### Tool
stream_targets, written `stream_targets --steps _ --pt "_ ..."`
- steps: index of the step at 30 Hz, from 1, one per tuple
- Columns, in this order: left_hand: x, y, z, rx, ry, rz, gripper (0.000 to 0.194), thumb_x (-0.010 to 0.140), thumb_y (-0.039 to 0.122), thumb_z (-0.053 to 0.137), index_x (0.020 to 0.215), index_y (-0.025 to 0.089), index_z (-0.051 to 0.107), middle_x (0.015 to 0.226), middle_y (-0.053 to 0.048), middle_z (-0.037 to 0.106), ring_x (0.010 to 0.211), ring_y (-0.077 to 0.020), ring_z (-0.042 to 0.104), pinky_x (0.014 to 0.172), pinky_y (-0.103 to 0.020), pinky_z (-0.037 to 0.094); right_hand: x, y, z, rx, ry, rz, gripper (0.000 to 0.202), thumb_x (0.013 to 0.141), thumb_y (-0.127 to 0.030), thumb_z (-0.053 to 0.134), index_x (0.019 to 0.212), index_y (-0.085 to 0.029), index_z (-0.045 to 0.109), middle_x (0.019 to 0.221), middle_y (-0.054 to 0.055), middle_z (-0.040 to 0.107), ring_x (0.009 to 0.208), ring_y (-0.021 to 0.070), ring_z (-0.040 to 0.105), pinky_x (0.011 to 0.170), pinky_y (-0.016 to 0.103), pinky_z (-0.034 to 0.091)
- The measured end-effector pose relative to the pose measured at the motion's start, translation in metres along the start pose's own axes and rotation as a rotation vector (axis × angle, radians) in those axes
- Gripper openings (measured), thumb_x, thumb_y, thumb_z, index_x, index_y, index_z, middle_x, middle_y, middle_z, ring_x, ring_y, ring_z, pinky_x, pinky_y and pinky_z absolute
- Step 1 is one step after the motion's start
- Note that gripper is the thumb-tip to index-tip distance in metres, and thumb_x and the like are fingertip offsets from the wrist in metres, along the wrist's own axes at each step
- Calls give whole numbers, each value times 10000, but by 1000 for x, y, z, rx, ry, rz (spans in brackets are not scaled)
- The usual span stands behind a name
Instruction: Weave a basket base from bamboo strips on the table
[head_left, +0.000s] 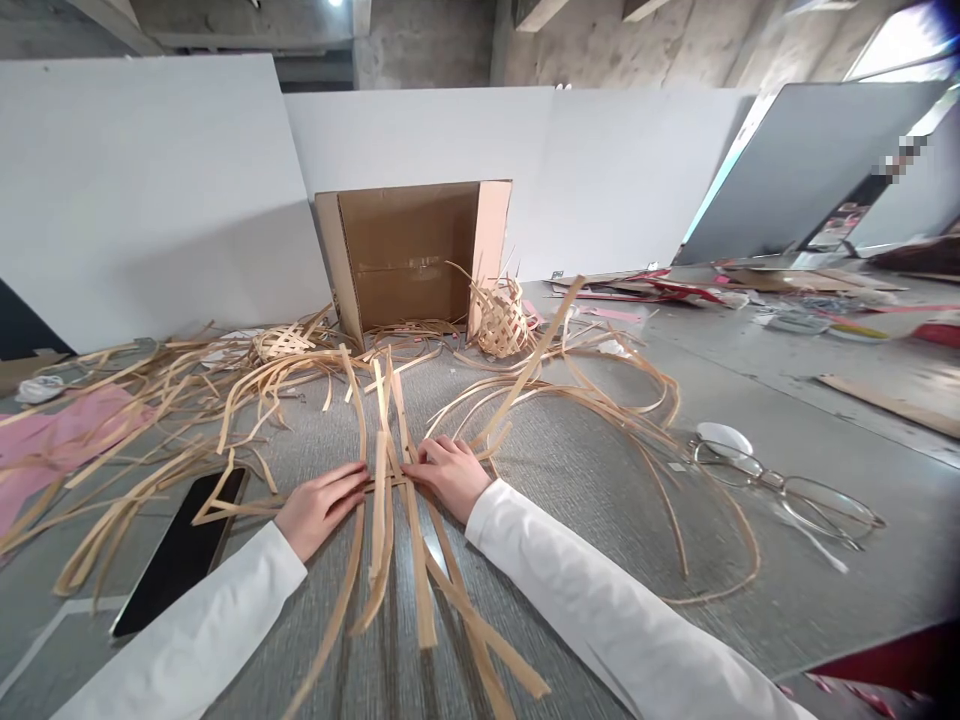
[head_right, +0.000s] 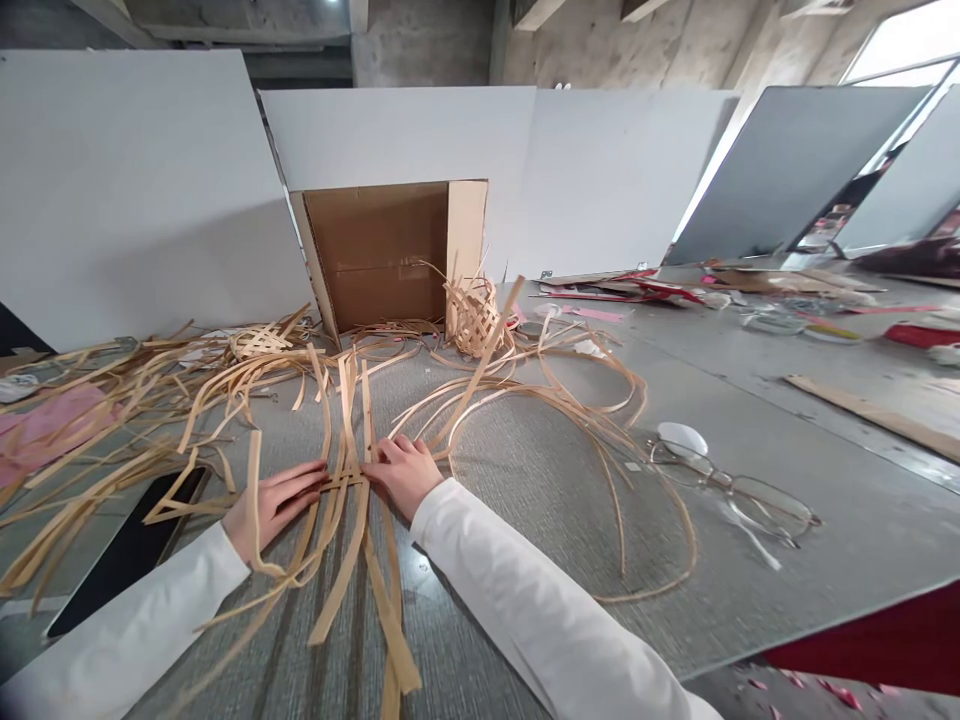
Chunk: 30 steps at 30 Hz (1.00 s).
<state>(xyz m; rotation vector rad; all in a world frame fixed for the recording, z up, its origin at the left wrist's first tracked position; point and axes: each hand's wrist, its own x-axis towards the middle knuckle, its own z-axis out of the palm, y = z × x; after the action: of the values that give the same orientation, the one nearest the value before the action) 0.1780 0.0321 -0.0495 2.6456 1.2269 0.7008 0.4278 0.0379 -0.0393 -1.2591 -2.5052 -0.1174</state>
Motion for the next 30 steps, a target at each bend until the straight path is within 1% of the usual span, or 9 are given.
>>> stream_targets --steps 3,6,10,16,20,25,30 --pt "3 2 -3 4 -9 5 385 906 410 373 1138 194 591 1191 -38 582 1054 -186 572 935 -307 459 0 0 -1 -1 -4 1 235 898 -342 415 1052 -337 592 960 33 535 889 172 435 740 306 311" --pt "4 4 -5 15 -11 25 383 920 345 330 1126 171 602 1163 -42 600 1044 -176 579 927 -290 464 0 -1 -2 0 -8 5 244 902 -334 405 1053 -333 596 959 37 538 886 171 439 746 309 313" --pt "2 5 -6 36 -28 41 376 894 272 336 1153 163 586 1186 -50 583 1071 -176 561 944 -297 447 0 -1 -3 8 -2 3 243 903 -329 403 1041 -324 603 958 39 538 891 171 445 742 307 314" --pt "1 3 -7 4 -67 31 382 876 239 355 1186 161 564 1211 -54 563 1087 -191 549 949 -317 444 0 -2 -2 -1 7 1 252 907 -322 392 1042 -320 605 965 46 534 889 169 446 738 303 317" --pt "3 5 -7 -52 -77 -36 379 873 243 361 1163 146 584 1220 -67 552 1082 -212 553 950 -326 444 1 -2 -2 10 8 4 239 902 -308 409 1024 -307 615 960 49 528 896 170 445 740 305 314" --pt "7 5 -5 -133 -100 -70 393 870 274 351 1136 133 603 1206 -74 561 1090 -216 546 972 -350 419 1 -2 -3 24 -28 26 245 895 -311 425 1062 -332 604 969 46 522 901 179 439 739 316 313" --pt "10 4 -4 -161 -104 -74 386 853 290 372 1136 172 606 1205 -52 565 1096 -205 541 969 -334 421 2 -1 -1 38 -29 29 248 894 -305 432 1072 -344 600 966 46 516 914 178 428 746 316 313"
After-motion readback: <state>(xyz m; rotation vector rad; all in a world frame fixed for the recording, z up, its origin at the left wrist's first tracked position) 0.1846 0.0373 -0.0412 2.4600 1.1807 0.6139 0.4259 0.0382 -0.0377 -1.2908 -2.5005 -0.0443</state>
